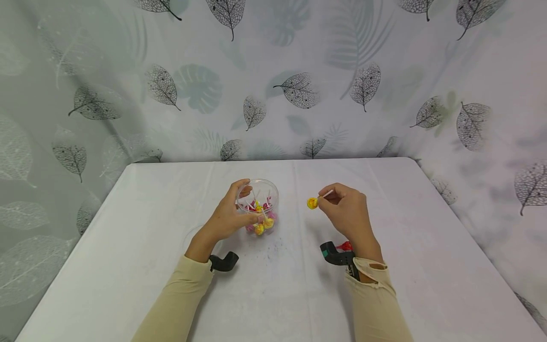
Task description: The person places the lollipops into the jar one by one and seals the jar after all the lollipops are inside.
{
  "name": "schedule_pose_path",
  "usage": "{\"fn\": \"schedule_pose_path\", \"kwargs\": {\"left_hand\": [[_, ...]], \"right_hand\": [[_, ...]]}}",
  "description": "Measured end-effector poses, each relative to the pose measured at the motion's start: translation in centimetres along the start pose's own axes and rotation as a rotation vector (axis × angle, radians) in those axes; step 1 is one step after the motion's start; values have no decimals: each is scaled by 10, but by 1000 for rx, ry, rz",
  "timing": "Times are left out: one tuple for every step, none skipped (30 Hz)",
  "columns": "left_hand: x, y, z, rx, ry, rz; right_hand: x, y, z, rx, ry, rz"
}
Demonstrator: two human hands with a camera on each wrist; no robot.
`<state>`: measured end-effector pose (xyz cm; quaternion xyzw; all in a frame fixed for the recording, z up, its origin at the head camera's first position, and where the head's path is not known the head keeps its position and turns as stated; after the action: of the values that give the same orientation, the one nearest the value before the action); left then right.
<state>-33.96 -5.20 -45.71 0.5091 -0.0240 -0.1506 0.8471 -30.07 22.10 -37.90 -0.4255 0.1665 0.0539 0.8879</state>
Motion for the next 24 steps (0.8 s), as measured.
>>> {"fn": "schedule_pose_path", "kwargs": {"left_hand": [[0, 0, 0, 1, 0, 1], [0, 0, 0, 0, 0, 2], [0, 0, 0, 0, 0, 3], [0, 0, 0, -1, -1, 5], [0, 0, 0, 0, -1, 6], [0, 0, 0, 0, -1, 7], [0, 0, 0, 1, 0, 8], [0, 0, 0, 1, -1, 7], [0, -1, 0, 0, 0, 7], [0, -1, 0, -1, 0, 7], [0, -1, 0, -2, 1, 6], [0, -1, 0, -3, 2, 6], [0, -1, 0, -5, 3, 5], [0, -1, 0, -7, 4, 4], [0, -1, 0, -9, 5, 4], [0, -1, 0, -10, 6, 4], [0, -1, 1, -12, 7, 4], [1, -1, 1, -12, 8, 4], [1, -1, 1, -14, 8, 4], [1, 0, 1, -16, 8, 5], [1, 0, 1, -17, 8, 6], [1, 0, 1, -18, 7, 7], [1, 0, 1, -18, 7, 6], [0, 0, 1, -17, 6, 6]], "right_hand": [[0, 0, 0, -2, 2, -3], [0, 0, 0, -6, 3, -7], [1, 0, 1, -8, 4, -11], [1, 0, 1, -10, 5, -12], [1, -1, 1, -12, 7, -13], [1, -1, 1, -14, 8, -13], [1, -2, 1, -15, 11, -10], [1, -2, 1, -18, 12, -7], [1, -3, 1, -21, 14, -3], [1, -4, 1, -26, 17, 0], [1, -4, 1, -32, 17, 2], [1, -5, 1, -37, 18, 4], [1, -6, 1, -42, 18, 7], [1, -6, 0, -47, 17, 7], [1, -7, 0, -51, 17, 7], [1, -7, 0, -53, 17, 7], [1, -8, 0, -52, 17, 8], [1, -8, 0, -51, 18, 9], [1, -8, 0, -52, 20, 10], [1, -8, 0, -53, 22, 9], [2, -9, 0, -53, 25, 9], [2, -9, 0, -54, 27, 9], [2, -9, 0, -59, 28, 9], [2, -9, -1, -66, 29, 10]]}}
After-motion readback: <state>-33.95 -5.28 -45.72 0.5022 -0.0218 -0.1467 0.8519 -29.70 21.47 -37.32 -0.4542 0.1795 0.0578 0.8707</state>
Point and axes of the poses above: each hand's wrist, its own x-axis away from the middle knuckle, its own z-axis out of the back of the hand, y = z × x, the point moved 10 cm from there along -x, towards the middle knuckle, and after that the axes turned 3 degrees about -x, right-handed, at the moved point
